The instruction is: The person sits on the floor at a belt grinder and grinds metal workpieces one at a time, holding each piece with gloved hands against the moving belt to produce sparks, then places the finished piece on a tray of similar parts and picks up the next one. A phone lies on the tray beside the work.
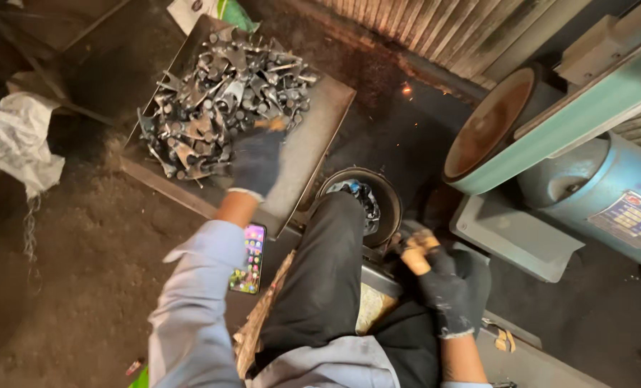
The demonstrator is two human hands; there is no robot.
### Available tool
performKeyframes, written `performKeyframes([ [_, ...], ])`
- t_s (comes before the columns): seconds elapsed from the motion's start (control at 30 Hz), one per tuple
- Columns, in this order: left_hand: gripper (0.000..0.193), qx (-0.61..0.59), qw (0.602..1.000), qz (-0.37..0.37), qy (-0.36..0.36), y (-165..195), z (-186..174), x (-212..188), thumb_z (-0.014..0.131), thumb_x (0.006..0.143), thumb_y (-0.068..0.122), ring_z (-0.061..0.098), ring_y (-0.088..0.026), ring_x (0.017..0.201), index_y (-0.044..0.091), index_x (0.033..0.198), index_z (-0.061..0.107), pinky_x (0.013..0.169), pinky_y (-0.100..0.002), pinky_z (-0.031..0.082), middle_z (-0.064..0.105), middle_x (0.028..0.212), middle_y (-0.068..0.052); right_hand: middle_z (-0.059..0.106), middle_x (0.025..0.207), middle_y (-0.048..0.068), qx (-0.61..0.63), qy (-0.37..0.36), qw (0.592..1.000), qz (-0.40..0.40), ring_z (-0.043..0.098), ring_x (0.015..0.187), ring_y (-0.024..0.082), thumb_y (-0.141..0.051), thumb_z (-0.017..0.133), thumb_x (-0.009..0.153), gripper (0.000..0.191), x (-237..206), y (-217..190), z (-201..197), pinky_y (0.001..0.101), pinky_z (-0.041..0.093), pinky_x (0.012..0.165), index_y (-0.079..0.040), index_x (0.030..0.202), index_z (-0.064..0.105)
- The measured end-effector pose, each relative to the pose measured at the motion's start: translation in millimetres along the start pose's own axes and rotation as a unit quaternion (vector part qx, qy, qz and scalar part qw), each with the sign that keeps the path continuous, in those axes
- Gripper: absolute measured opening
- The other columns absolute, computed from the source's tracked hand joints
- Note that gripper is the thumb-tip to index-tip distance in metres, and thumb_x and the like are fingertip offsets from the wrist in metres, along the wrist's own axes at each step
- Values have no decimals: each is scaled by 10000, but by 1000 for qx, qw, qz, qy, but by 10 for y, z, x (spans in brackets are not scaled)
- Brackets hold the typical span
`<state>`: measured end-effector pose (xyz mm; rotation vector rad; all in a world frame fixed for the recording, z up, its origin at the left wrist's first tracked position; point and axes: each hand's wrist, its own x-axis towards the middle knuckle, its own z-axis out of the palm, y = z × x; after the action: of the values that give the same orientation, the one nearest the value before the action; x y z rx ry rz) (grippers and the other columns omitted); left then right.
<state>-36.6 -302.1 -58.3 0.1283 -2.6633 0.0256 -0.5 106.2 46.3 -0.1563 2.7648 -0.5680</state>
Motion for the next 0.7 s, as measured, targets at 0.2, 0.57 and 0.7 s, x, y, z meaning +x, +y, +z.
performKeyframes([
  [0.2, 242, 1, 991, 4, -134, -411, 52, -179, 622, 870, 143, 691, -359, 909, 105, 1099, 687, 761, -496, 546, 708, 1015, -156, 652, 1308, 146, 40, -188, 980, -43, 560, 1274, 292, -466, 770, 867, 754, 240, -92, 577, 378, 424, 1029, -143, 1484, 484],
  [0.57, 635, -583, 783, -181, -116, 2212, -1149, -833, 777, 863, 200, 701, -293, 1083, 57, 1432, 534, 963, -406, 540, 692, 1217, -167, 687, 1233, 185, 858, -266, 421, 123, 627, 1144, 333, -302, 612, 1031, 430, -32, 98, 768, 449, 493, 1020, 22, 1313, 595],
  [0.7, 785, -562, 815, -39, -140, 2564, -1063, -1014, 768, 838, 215, 655, -381, 1062, -6, 1510, 428, 915, -471, 520, 647, 1242, -246, 662, 1249, 189, 193, 151, 919, -308, 623, 1172, 313, -52, 657, 897, 427, -416, 252, 470, 400, 501, 1000, 12, 1315, 603],
])
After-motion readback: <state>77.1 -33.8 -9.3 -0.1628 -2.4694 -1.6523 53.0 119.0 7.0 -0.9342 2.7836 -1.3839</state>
